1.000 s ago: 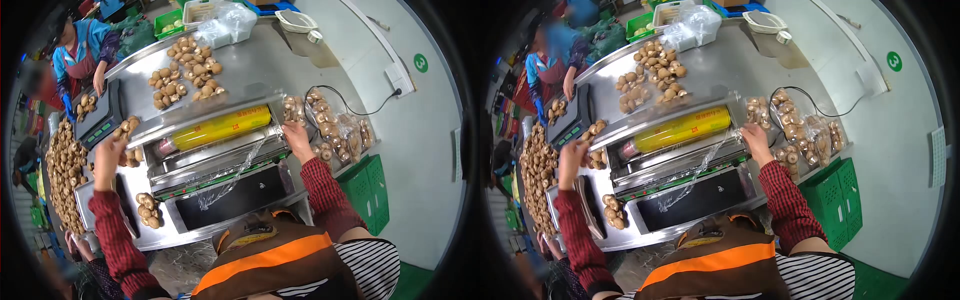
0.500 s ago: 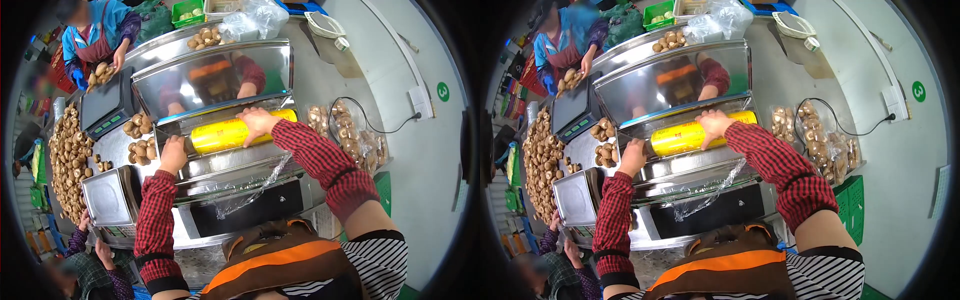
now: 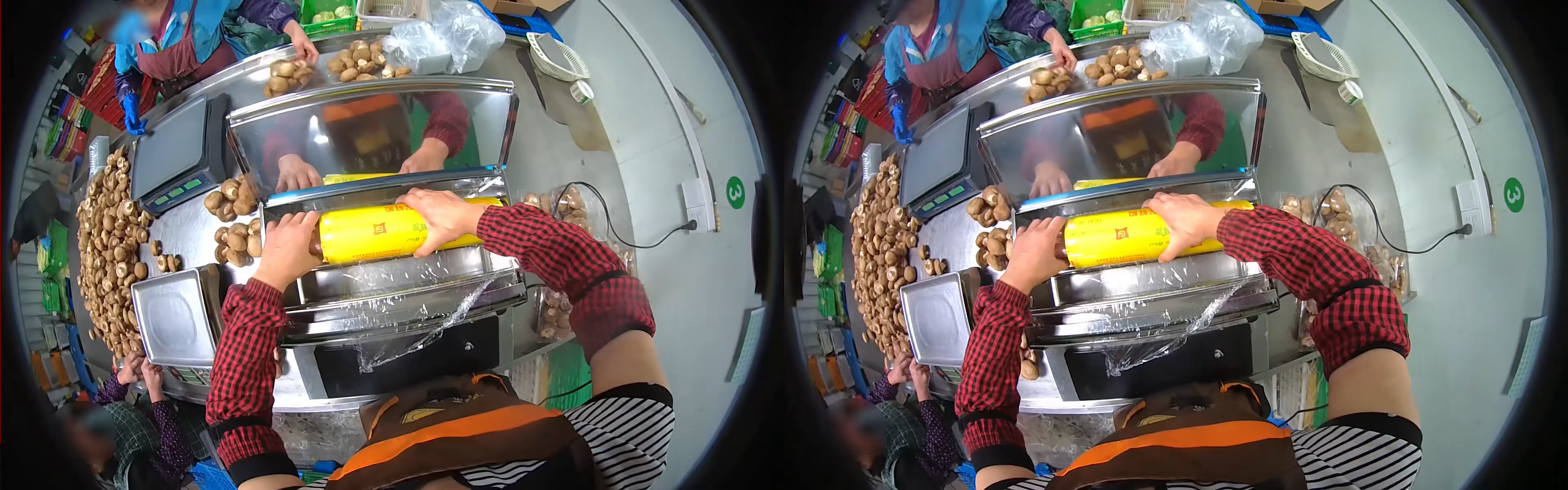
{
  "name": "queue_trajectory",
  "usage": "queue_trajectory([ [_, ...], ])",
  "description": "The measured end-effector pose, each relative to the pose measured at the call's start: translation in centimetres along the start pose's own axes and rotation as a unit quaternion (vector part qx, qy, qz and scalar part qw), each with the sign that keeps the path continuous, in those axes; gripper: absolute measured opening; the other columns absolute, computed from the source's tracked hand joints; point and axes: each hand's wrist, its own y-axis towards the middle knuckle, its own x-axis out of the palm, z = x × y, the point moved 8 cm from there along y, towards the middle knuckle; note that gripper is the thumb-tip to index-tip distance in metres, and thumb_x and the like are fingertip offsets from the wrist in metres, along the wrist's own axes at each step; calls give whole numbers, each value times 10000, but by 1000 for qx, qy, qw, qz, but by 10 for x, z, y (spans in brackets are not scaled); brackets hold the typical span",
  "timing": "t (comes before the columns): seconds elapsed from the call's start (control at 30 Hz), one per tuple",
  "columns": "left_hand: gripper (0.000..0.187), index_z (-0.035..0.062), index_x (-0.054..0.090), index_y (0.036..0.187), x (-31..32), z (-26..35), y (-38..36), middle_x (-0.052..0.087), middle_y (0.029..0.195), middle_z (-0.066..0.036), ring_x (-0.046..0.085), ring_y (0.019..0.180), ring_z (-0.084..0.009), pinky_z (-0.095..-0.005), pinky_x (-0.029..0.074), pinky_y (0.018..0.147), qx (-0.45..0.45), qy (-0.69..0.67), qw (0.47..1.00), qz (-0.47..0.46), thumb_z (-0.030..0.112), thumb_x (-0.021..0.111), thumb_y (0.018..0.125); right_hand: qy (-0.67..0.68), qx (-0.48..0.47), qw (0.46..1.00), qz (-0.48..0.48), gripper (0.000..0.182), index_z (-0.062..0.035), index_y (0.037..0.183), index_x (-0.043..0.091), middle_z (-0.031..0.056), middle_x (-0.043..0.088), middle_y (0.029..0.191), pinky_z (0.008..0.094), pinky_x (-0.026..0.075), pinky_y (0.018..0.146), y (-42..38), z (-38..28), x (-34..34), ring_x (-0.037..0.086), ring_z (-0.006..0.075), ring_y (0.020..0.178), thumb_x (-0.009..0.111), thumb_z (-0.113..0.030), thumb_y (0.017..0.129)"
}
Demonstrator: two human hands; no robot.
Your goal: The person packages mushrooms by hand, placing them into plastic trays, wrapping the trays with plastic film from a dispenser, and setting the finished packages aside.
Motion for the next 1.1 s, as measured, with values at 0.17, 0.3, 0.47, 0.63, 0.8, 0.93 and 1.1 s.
queue_trajectory([
  [0.17,596,64,577,1213,-32,-3,-20,566,1177,-156,541,1125,-346,-405,452,958,-19,-192,974,122,59,744,641,21,7,1000,14,970,12,1289,480,189,564,1173,440,468,929,-5,-5,-17,569,349,1102,806,-524,550],
  [0.3,500,28,542,1167,-33,-16,-28,556,1199,-149,539,1150,-324,-382,425,989,-63,-275,937,205,27,664,682,12,16,1000,13,989,15,1298,473,190,567,1185,443,464,933,-6,-6,-15,573,349,1099,794,-547,550],
  [0.47,320,-34,505,1083,-4,-35,-29,548,1177,-213,516,1119,-359,-412,372,1024,-121,-365,878,285,26,518,768,17,0,1000,2,985,19,1274,494,197,576,1198,434,467,936,10,-17,-6,579,357,1104,805,-555,536],
  [0.63,292,-36,502,1077,20,-36,-25,520,1237,-243,500,1163,-388,-411,357,1050,-115,-408,866,264,-11,479,787,7,-2,1000,-30,1007,18,1298,488,198,574,1219,425,463,948,26,-6,11,575,356,1111,812,-565,544],
  [0.8,190,-5,587,1019,2,3,-37,568,1187,-211,536,1122,-389,-440,430,952,-115,-191,927,302,35,574,834,-9,-26,1000,15,884,-12,1297,515,199,561,1242,436,399,1015,27,7,30,521,340,1189,790,-543,647],
  [0.93,376,17,703,815,25,1,-49,669,779,-191,654,759,-384,-465,509,704,-208,-139,958,137,373,612,893,-22,24,984,177,578,-41,1182,597,185,604,1160,443,446,936,-24,-28,-3,575,326,1089,646,-500,834],
  [1.1,639,-19,719,744,76,10,-47,655,784,-292,660,816,-426,-461,509,734,-224,-163,954,-118,584,560,882,-113,291,950,27,548,-18,940,710,159,672,953,435,508,808,-133,-31,-13,651,327,910,582,-546,862],
])
